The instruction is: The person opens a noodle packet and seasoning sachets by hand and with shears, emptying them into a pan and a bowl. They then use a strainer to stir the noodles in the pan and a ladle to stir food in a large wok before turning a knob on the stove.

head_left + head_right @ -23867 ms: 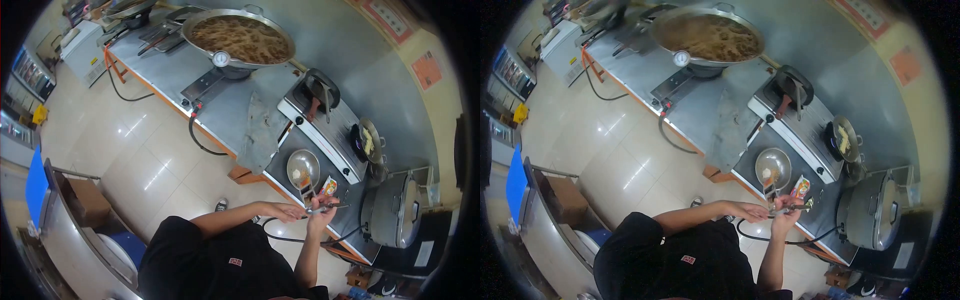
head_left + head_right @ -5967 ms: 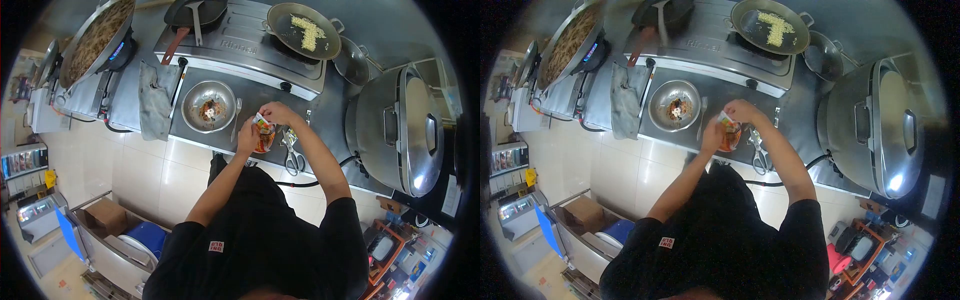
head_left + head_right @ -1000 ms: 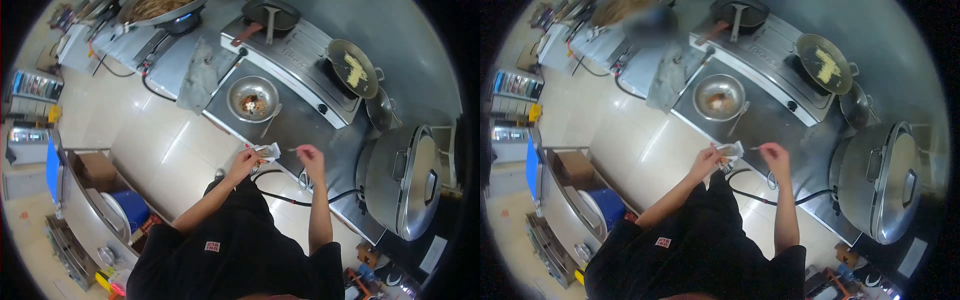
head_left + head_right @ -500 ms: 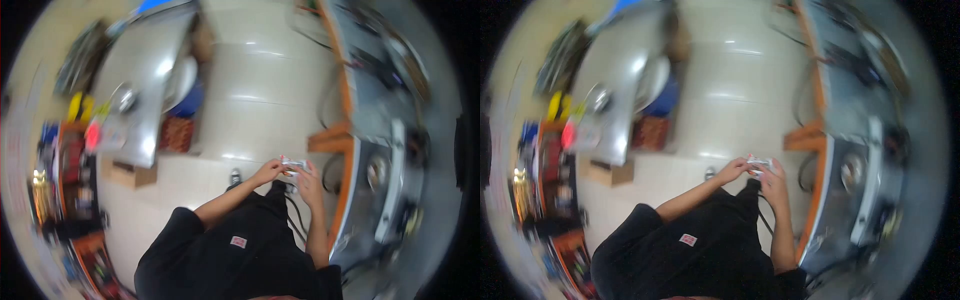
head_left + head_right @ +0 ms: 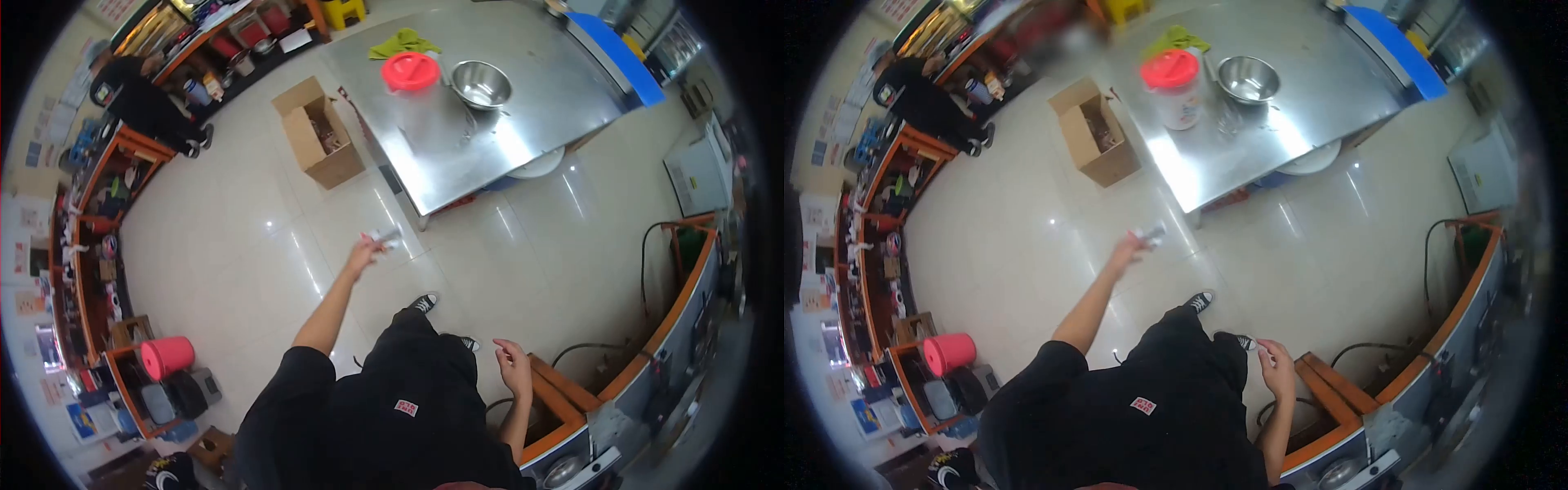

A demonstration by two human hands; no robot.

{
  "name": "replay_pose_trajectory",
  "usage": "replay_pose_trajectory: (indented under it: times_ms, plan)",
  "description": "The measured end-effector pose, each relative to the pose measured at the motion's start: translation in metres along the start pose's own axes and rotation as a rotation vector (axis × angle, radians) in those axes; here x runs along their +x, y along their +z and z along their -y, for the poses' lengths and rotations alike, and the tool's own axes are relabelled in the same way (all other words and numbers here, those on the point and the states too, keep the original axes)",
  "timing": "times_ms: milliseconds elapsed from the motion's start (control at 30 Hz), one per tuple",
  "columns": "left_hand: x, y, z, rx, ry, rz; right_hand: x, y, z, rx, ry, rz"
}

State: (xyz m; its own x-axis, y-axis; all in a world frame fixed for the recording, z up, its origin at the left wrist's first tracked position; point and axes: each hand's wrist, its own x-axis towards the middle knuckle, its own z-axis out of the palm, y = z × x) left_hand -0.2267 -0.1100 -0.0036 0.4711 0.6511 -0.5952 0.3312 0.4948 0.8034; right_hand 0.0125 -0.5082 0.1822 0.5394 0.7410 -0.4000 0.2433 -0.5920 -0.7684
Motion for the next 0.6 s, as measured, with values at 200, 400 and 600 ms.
replay_pose_trajectory:
  times_ms: [200, 400, 600]
  plan:
    - [0.098, -0.127, -0.136, 0.093, 0.333, -0.206, 0.007, 0.002, 0.014, -0.057, 0.065, 0.02]
    - [0.099, -0.117, -0.146, -0.044, 0.334, -0.292, 0.028, 0.032, 0.0, 0.101, 0.022, 0.02]
    - [-0.01, -0.017, -0.048, -0.149, 0.114, 0.036, 0.12, 0.131, 0.022, 0.334, -0.001, 0.251]
